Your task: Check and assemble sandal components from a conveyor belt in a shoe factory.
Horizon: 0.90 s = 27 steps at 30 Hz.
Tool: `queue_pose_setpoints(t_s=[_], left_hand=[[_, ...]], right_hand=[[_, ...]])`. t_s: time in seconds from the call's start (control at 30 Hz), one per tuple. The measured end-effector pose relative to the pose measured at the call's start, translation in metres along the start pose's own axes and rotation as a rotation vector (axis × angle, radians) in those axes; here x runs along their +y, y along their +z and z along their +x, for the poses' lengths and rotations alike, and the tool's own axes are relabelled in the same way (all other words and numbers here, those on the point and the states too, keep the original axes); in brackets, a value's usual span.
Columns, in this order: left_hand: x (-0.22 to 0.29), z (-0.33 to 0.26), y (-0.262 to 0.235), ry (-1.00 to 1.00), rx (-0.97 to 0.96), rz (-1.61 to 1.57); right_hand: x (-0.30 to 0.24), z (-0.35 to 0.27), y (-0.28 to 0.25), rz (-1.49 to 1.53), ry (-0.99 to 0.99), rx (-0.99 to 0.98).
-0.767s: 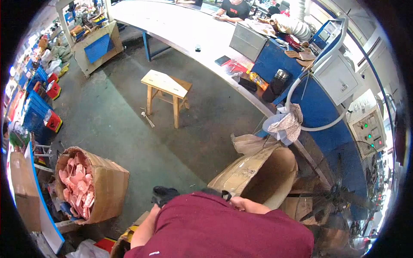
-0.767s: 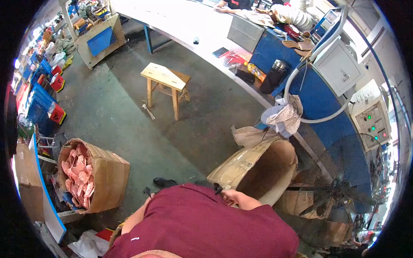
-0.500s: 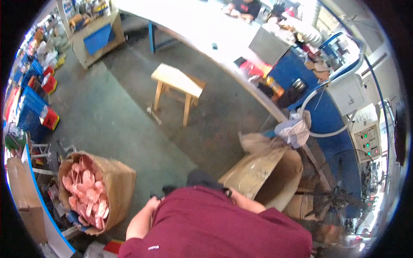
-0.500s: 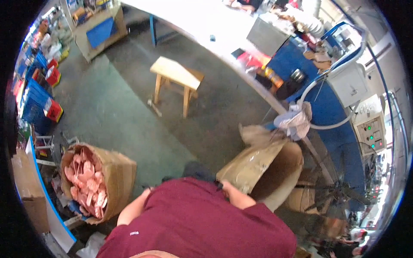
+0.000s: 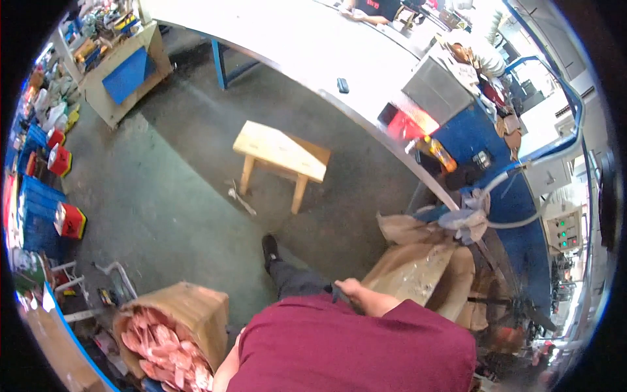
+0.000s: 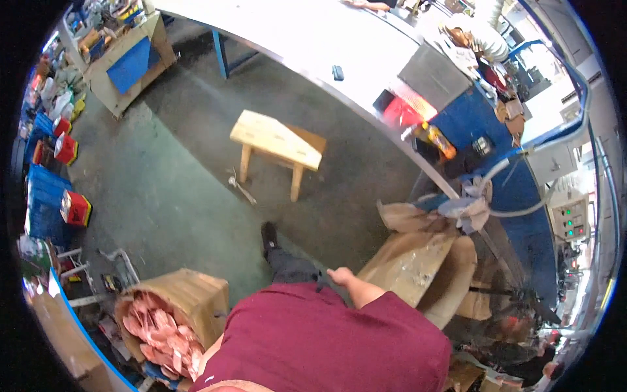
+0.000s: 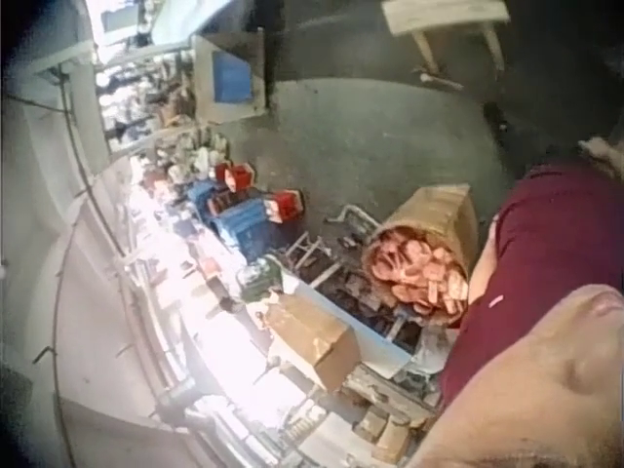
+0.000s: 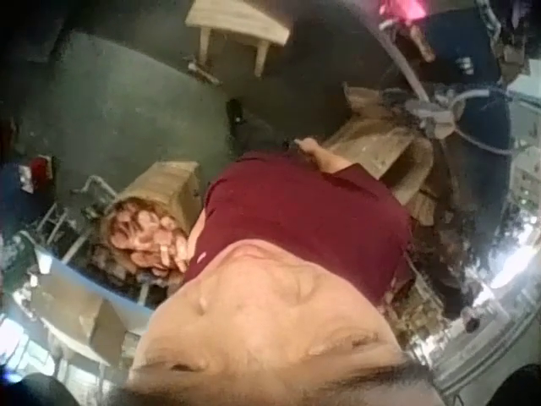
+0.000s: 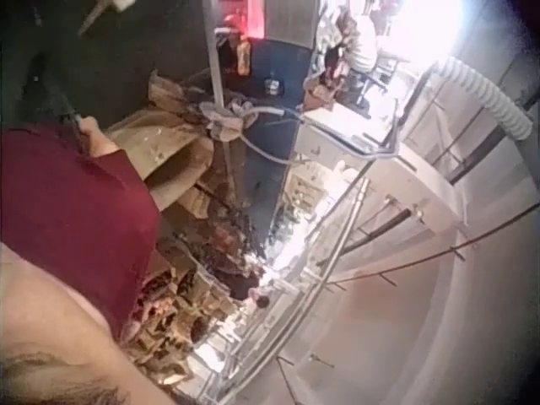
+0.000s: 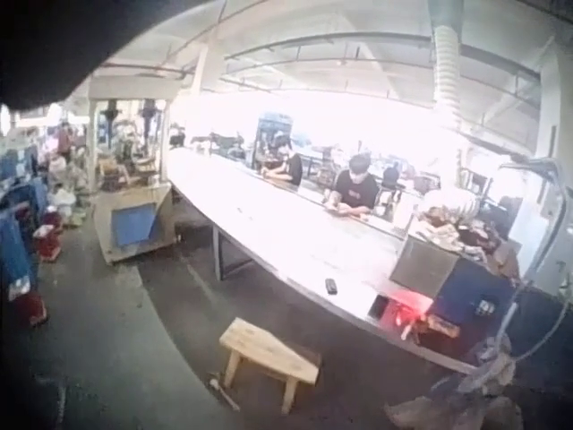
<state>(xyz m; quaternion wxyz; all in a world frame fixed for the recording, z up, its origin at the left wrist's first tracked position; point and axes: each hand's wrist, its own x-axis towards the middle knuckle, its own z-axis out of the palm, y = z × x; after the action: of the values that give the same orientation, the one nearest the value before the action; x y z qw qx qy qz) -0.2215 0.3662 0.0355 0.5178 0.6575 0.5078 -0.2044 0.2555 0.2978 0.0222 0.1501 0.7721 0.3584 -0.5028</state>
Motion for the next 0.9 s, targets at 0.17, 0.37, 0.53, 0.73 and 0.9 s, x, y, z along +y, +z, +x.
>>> queue_pose_setpoints(t_s=[0.17,0.37,0.53,0.73,0.9], left_hand=[[0.008,0.020,-0.092,-0.102,-0.009,-0.001],[-0.009,0.075,-0.194,-0.174,0.107,-0.053],[-0.029,0.119,-0.264,-0.214,0.164,-0.134],[-0.086,0.200,-0.350,-0.135,0.307,-0.367],[-0.145,0.243,-0.425,0.007,0.073,-0.811]], right_hand=[[-0.131,0.027,-0.064,0.140,-0.163,0.018],[-0.205,0.045,-0.137,0.432,-0.101,0.195],[-0.209,0.063,-0.168,0.459,0.099,0.247],[-0.247,0.066,-0.173,0.550,0.372,0.389],[-0.341,0.071,-0.151,0.686,0.438,0.482]])
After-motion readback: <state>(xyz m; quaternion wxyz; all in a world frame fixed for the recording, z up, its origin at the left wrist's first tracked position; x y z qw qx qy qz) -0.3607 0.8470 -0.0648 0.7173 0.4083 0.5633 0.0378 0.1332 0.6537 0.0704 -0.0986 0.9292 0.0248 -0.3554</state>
